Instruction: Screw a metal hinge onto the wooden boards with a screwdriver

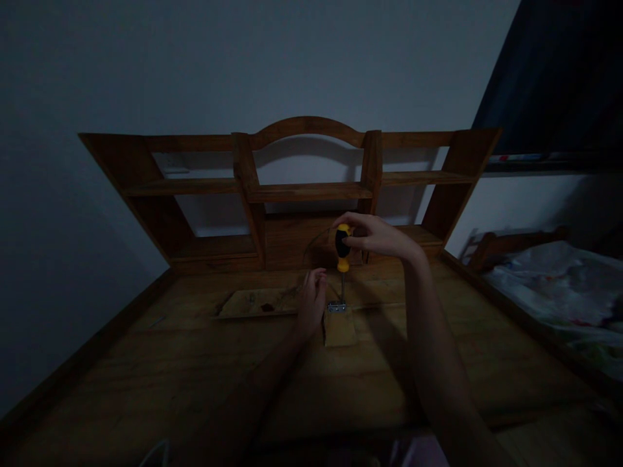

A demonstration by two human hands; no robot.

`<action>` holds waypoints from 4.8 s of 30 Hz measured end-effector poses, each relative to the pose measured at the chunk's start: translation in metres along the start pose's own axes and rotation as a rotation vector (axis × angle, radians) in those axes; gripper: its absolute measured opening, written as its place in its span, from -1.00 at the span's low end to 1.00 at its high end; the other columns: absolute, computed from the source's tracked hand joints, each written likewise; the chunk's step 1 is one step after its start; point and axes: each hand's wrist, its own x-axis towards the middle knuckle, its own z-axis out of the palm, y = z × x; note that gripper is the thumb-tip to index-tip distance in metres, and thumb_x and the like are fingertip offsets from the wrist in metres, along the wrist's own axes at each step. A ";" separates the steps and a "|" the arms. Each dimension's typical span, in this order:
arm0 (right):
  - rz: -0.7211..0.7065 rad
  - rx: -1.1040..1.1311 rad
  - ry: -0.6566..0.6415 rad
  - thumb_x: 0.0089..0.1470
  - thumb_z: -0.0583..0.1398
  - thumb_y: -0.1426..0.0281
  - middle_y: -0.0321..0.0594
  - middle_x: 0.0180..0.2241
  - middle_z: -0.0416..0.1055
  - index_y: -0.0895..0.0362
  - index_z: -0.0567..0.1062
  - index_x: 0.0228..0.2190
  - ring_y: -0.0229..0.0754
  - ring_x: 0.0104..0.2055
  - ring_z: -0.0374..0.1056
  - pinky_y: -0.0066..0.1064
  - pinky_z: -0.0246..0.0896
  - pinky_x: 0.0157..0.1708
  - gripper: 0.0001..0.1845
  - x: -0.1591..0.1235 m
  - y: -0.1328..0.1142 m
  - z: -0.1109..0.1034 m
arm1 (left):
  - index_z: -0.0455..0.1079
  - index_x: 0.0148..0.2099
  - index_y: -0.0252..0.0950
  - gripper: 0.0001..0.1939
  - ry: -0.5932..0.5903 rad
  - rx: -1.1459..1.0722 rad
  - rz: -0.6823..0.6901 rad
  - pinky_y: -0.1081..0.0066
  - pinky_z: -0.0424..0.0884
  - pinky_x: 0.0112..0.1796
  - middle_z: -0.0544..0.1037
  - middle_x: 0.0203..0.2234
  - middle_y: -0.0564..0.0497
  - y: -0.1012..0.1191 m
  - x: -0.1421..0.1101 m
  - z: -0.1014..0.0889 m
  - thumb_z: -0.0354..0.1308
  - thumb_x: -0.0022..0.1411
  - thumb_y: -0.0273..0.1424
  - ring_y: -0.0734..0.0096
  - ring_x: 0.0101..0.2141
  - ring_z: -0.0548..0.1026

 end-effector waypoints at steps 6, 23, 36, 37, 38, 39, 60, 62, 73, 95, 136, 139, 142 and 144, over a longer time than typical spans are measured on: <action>0.027 -0.152 0.126 0.08 0.27 0.20 -0.26 -0.33 0.49 0.10 0.47 -0.20 -0.22 -0.38 0.37 -0.41 0.19 -0.37 -0.71 0.003 0.005 0.003 | 0.35 0.06 -0.22 -0.69 0.000 -0.011 -0.013 0.22 0.41 -0.01 0.52 -0.08 -0.11 -0.002 0.000 0.001 -0.06 0.45 -0.19 0.24 -0.04 0.51; -0.107 0.074 0.018 0.10 0.27 0.17 -0.24 -0.21 0.48 0.06 0.51 -0.16 -0.15 -0.22 0.37 -0.33 0.27 -0.25 -0.69 0.007 0.028 -0.002 | 0.34 0.07 -0.23 -0.69 -0.008 -0.007 -0.035 0.26 0.42 -0.06 0.53 -0.12 -0.10 0.000 -0.001 0.000 -0.07 0.46 -0.19 0.27 -0.11 0.53; 0.036 0.121 0.084 -0.02 0.35 0.12 -0.28 -0.37 0.44 0.07 0.39 -0.30 -0.19 -0.37 0.34 -0.38 0.21 -0.45 -0.63 0.008 0.034 0.002 | 0.32 0.10 -0.23 -0.69 -0.028 -0.001 -0.039 0.24 0.42 -0.06 0.53 -0.11 -0.11 -0.003 -0.001 0.000 -0.06 0.45 -0.20 0.26 -0.10 0.52; 0.052 0.096 0.107 -0.03 0.35 0.11 -0.29 -0.39 0.42 0.07 0.38 -0.32 -0.20 -0.39 0.32 -0.38 0.19 -0.47 -0.62 0.009 0.034 0.004 | 0.32 0.09 -0.23 -0.69 -0.031 -0.001 -0.041 0.24 0.42 -0.05 0.52 -0.10 -0.11 -0.003 -0.001 0.000 -0.06 0.45 -0.20 0.26 -0.09 0.52; 0.066 0.082 0.120 -0.04 0.36 0.11 -0.30 -0.40 0.40 0.07 0.36 -0.32 -0.21 -0.41 0.30 -0.38 0.17 -0.48 -0.60 0.010 0.034 0.006 | 0.32 0.09 -0.23 -0.70 -0.033 -0.002 -0.040 0.24 0.42 -0.06 0.52 -0.10 -0.11 -0.003 -0.001 0.000 -0.06 0.45 -0.21 0.25 -0.09 0.52; 0.076 0.081 0.122 -0.04 0.36 0.10 -0.32 -0.41 0.38 0.06 0.34 -0.31 -0.23 -0.43 0.28 -0.39 0.15 -0.50 -0.58 0.011 0.033 0.007 | 0.32 0.08 -0.23 -0.71 -0.033 -0.003 -0.034 0.24 0.42 -0.06 0.52 -0.09 -0.11 -0.002 -0.001 0.000 -0.06 0.45 -0.23 0.26 -0.10 0.52; -0.149 0.191 -0.135 0.19 0.22 0.21 -0.20 -0.07 0.43 0.02 0.46 0.03 -0.13 -0.11 0.36 -0.30 0.36 -0.23 -0.62 0.005 0.019 -0.004 | 0.38 0.04 -0.22 -0.70 -0.070 0.085 0.043 0.24 0.40 -0.07 0.47 -0.11 -0.07 0.003 0.000 -0.003 -0.11 0.40 -0.47 0.30 -0.19 0.49; -0.132 0.195 -0.137 0.18 0.22 0.20 -0.20 -0.04 0.43 0.00 0.46 0.04 -0.13 -0.12 0.36 -0.29 0.37 -0.22 -0.60 0.004 0.021 -0.006 | 0.38 0.05 -0.21 -0.70 -0.071 0.080 0.049 0.25 0.40 -0.07 0.47 -0.09 -0.07 0.002 0.000 -0.003 -0.11 0.40 -0.47 0.30 -0.17 0.49; 0.006 -0.128 0.154 0.05 0.28 0.02 -0.28 -0.46 0.42 0.11 0.49 -0.43 -0.20 -0.39 0.29 -0.35 0.14 -0.38 -0.61 0.012 0.021 0.009 | 0.38 0.05 -0.20 -0.71 -0.078 0.084 0.046 0.24 0.41 -0.05 0.47 -0.07 -0.08 0.000 0.001 -0.003 -0.07 0.37 -0.47 0.28 -0.13 0.50; -0.069 0.318 -0.202 -0.02 0.35 0.29 -0.21 -0.12 0.49 0.05 0.44 -0.08 -0.14 -0.16 0.42 -0.31 0.35 -0.21 -0.57 -0.009 0.022 -0.015 | 0.38 0.03 -0.21 -0.70 -0.070 0.096 0.061 0.24 0.41 -0.06 0.48 -0.11 -0.07 -0.004 0.001 -0.004 -0.08 0.36 -0.51 0.29 -0.15 0.50; -0.123 0.058 0.073 0.11 0.26 0.13 -0.22 -0.25 0.49 0.10 0.54 -0.21 -0.17 -0.24 0.36 -0.35 0.22 -0.27 -0.68 0.011 0.019 0.005 | 0.43 -0.05 -0.23 -0.75 -0.078 0.133 0.093 0.23 0.40 -0.02 0.47 -0.10 -0.06 -0.002 0.001 -0.002 -0.03 0.35 -0.52 0.25 -0.07 0.48; -0.100 0.157 -0.048 0.09 0.26 0.27 -0.22 -0.18 0.47 0.07 0.52 -0.10 -0.18 -0.24 0.37 -0.38 0.27 -0.33 -0.68 0.006 0.017 -0.001 | 0.43 -0.03 -0.23 -0.72 -0.084 0.140 0.095 0.23 0.40 -0.02 0.46 -0.08 -0.07 -0.003 0.001 -0.002 -0.03 0.32 -0.55 0.25 -0.06 0.47; -0.085 0.249 -0.113 0.06 0.24 0.35 -0.23 -0.12 0.48 0.04 0.49 -0.04 -0.16 -0.20 0.39 -0.39 0.32 -0.34 -0.62 0.001 0.013 -0.007 | 0.43 -0.03 -0.23 -0.73 -0.076 0.157 0.088 0.21 0.40 -0.01 0.47 -0.08 -0.07 -0.003 0.001 -0.002 -0.03 0.33 -0.54 0.24 -0.05 0.47; -0.061 0.291 -0.118 0.05 0.25 0.33 -0.23 -0.15 0.49 0.04 0.47 -0.03 -0.17 -0.26 0.42 -0.37 0.34 -0.35 -0.61 -0.001 0.012 -0.008 | 0.43 -0.04 -0.23 -0.74 -0.076 0.154 0.084 0.21 0.40 0.00 0.48 -0.08 -0.07 -0.004 0.001 -0.002 -0.03 0.33 -0.53 0.24 -0.05 0.47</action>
